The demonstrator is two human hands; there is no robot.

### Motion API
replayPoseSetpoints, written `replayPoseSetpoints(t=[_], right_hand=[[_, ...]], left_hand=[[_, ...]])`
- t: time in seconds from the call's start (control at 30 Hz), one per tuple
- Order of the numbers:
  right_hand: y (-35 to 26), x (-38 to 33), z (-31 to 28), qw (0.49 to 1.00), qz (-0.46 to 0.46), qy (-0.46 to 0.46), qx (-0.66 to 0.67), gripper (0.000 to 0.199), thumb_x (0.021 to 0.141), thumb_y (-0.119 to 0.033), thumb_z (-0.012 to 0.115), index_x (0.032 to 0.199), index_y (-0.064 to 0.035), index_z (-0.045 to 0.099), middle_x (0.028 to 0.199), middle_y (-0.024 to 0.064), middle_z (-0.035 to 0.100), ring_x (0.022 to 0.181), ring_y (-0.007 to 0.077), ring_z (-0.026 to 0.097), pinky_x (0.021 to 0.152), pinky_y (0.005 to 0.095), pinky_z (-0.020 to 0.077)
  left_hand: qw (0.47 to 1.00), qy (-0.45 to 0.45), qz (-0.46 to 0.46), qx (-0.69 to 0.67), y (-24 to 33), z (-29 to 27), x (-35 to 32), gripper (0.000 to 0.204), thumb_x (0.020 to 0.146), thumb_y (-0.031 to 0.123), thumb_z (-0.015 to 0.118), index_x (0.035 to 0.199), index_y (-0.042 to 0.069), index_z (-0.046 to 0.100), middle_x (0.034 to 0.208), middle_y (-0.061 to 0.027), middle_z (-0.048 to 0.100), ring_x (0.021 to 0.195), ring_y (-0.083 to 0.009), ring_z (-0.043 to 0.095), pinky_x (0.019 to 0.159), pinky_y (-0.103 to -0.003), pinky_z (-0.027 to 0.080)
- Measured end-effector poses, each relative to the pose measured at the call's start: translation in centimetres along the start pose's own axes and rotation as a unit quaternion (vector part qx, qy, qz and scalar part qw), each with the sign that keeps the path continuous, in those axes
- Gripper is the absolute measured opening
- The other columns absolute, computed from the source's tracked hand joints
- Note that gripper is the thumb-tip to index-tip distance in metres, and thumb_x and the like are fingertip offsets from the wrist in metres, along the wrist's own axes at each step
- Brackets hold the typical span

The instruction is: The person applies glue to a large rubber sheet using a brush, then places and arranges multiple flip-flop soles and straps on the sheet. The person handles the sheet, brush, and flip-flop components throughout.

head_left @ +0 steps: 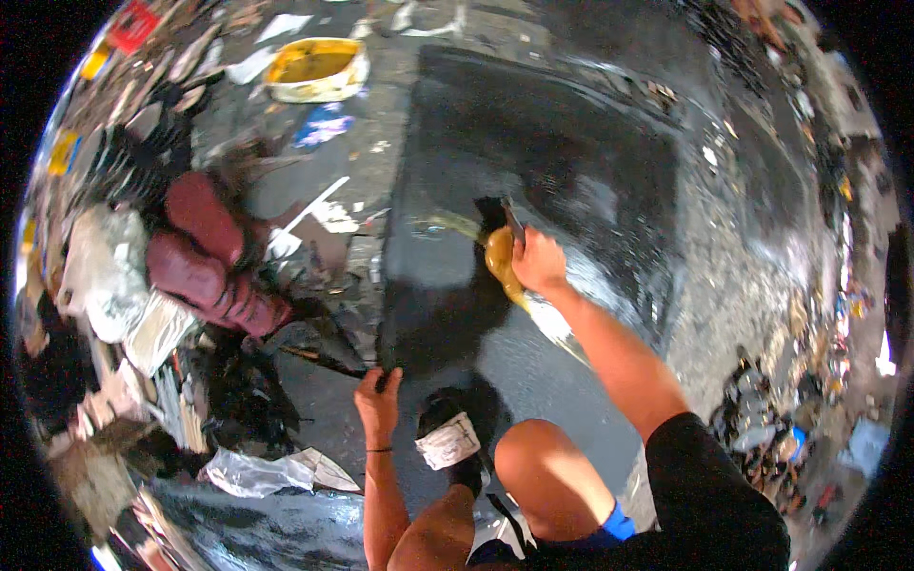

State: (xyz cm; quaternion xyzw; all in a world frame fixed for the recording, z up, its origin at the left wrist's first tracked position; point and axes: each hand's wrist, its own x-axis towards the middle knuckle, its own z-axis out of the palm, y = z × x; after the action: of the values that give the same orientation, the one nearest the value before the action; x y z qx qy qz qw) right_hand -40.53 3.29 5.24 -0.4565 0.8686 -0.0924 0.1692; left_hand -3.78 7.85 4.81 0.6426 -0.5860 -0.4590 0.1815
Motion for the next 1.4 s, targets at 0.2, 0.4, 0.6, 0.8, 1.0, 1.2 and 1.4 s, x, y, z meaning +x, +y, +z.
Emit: replayPoseSetpoints(t=[0.2, 0.4, 0.6, 0.8, 1.0, 1.2, 1.4], right_hand=[[-12.8, 4.8, 0.1, 0.900, -0.396, -0.113, -0.145, 0.032, 0.082, -0.013, 0.058, 0.113, -0.0160, 0.066, 0.103, 0.0110, 0.070, 0.097, 0.0324, 0.068, 0.078, 0.0482, 0.0552], [-13.6, -4.1, -1.1, 0.791, -0.595, -0.135, 0.031, 0.034, 0.079, -0.011, 0.060, 0.111, -0.0169, 0.068, 0.105, 0.0053, 0.068, 0.100, 0.0256, 0.064, 0.086, 0.0452, 0.0510], [-10.4, 5.1, -2.8, 0.833, -0.461, -0.222, -0.213, 0.048, 0.075, -0.001, 0.062, 0.118, -0.0216, 0.067, 0.112, -0.0001, 0.066, 0.111, 0.0253, 0.060, 0.090, 0.0485, 0.0443], [7.7, -5.7, -2.6, 0.813, -0.512, -0.185, -0.208, 0.036, 0.090, -0.015, 0.052, 0.118, -0.0312, 0.067, 0.116, -0.0058, 0.064, 0.111, 0.0209, 0.058, 0.094, 0.0496, 0.0412], [21.7, -21.6, -4.5, 0.887, -0.368, -0.202, -0.193, 0.043, 0.082, -0.010, 0.058, 0.121, -0.0278, 0.066, 0.119, -0.0066, 0.063, 0.115, 0.0188, 0.054, 0.100, 0.0486, 0.0369], [30.1, -39.9, -3.3, 0.958, -0.202, -0.147, -0.142, 0.048, 0.080, -0.006, 0.061, 0.123, -0.0284, 0.066, 0.126, -0.0072, 0.061, 0.123, 0.0197, 0.051, 0.107, 0.0491, 0.0326], [30.7, -55.9, -1.6, 0.977, -0.012, -0.179, -0.112, 0.049, 0.082, -0.013, 0.060, 0.128, -0.0297, 0.062, 0.129, -0.0074, 0.059, 0.126, 0.0181, 0.049, 0.110, 0.0502, 0.0298]], left_hand=[[0.998, 0.049, 0.029, -0.009, 0.4, 0.2, -1.5, 0.032, 0.085, 0.025, 0.075, 0.096, -0.004, 0.068, 0.078, -0.0169, 0.067, 0.066, -0.0188, 0.059, 0.064, -0.035, 0.048], [0.997, 0.072, -0.037, 0.020, -0.1, -1.5, -5.7, 0.027, 0.087, 0.022, 0.073, 0.099, -0.002, 0.070, 0.085, -0.0174, 0.071, 0.075, -0.0215, 0.069, 0.070, -0.033, 0.052], [0.995, 0.077, -0.050, 0.033, -2.2, -1.7, -7.0, 0.031, 0.086, 0.018, 0.074, 0.107, -0.004, 0.070, 0.094, -0.0185, 0.073, 0.084, -0.0221, 0.072, 0.075, -0.033, 0.054], [0.994, 0.087, -0.021, 0.067, -3.4, -1.3, -6.6, 0.031, 0.086, 0.017, 0.075, 0.108, -0.004, 0.070, 0.088, -0.0140, 0.073, 0.078, -0.0172, 0.068, 0.072, -0.031, 0.054], [0.993, 0.078, 0.068, 0.063, -4.8, -1.0, -5.8, 0.034, 0.090, 0.020, 0.071, 0.110, -0.007, 0.067, 0.090, -0.0092, 0.071, 0.078, -0.0145, 0.063, 0.070, -0.029, 0.051], [0.998, 0.020, 0.053, 0.023, -6.8, -1.8, -4.5, 0.027, 0.093, 0.020, 0.069, 0.099, -0.006, 0.066, 0.086, -0.0040, 0.066, 0.080, -0.0145, 0.057, 0.074, -0.030, 0.047], [0.984, -0.087, 0.061, 0.144, -9.8, -5.6, -0.4, 0.025, 0.094, 0.020, 0.065, 0.111, 0.001, 0.065, 0.110, -0.0093, 0.067, 0.096, -0.0199, 0.057, 0.086, -0.033, 0.045]])
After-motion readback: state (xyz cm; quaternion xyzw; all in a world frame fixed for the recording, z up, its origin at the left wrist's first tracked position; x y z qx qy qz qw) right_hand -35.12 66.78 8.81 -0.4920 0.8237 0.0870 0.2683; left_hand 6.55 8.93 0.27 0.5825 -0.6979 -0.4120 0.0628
